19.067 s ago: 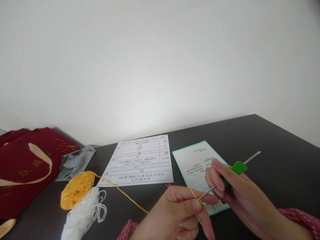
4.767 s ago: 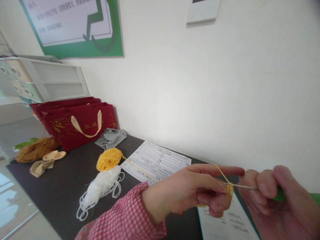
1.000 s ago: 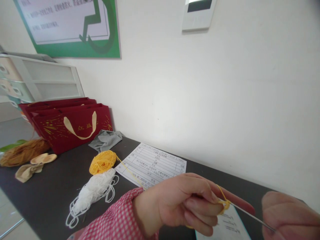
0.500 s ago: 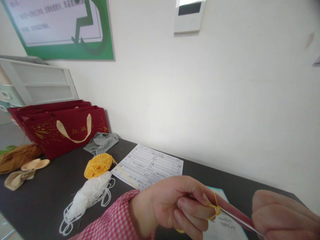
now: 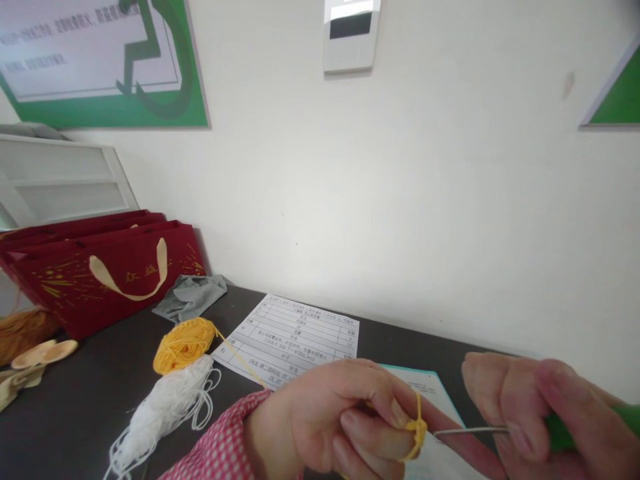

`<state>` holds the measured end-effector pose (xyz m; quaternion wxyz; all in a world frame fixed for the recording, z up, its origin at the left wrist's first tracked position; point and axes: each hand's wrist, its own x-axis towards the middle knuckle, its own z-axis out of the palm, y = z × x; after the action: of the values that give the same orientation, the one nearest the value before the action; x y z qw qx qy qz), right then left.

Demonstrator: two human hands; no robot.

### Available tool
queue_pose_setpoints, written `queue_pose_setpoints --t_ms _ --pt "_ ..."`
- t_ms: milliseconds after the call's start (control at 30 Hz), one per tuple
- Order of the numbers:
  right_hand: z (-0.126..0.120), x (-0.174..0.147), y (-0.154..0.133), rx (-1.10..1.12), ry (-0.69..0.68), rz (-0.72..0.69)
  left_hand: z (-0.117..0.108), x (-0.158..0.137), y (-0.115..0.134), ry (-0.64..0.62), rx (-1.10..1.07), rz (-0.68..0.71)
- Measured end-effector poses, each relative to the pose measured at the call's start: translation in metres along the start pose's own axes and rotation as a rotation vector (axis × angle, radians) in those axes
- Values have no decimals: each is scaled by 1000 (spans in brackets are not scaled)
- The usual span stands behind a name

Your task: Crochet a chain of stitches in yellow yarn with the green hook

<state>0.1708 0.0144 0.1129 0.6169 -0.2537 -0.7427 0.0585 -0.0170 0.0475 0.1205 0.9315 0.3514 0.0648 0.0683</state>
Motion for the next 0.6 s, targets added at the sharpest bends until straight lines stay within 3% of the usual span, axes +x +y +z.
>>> queue_pose_setpoints --t_ms 100,333,500,600 --pt "-2 1 0 188 47 162 0 -1 -1 -30 28 38" --pt "0 -3 4 331 157 207 1 3 -8 92 74 245" --pt "0 -19 9 504 269 332 1 4 -11 94 69 297" --pt "2 -22 10 516 288 314 3 2 -10 137 76 320"
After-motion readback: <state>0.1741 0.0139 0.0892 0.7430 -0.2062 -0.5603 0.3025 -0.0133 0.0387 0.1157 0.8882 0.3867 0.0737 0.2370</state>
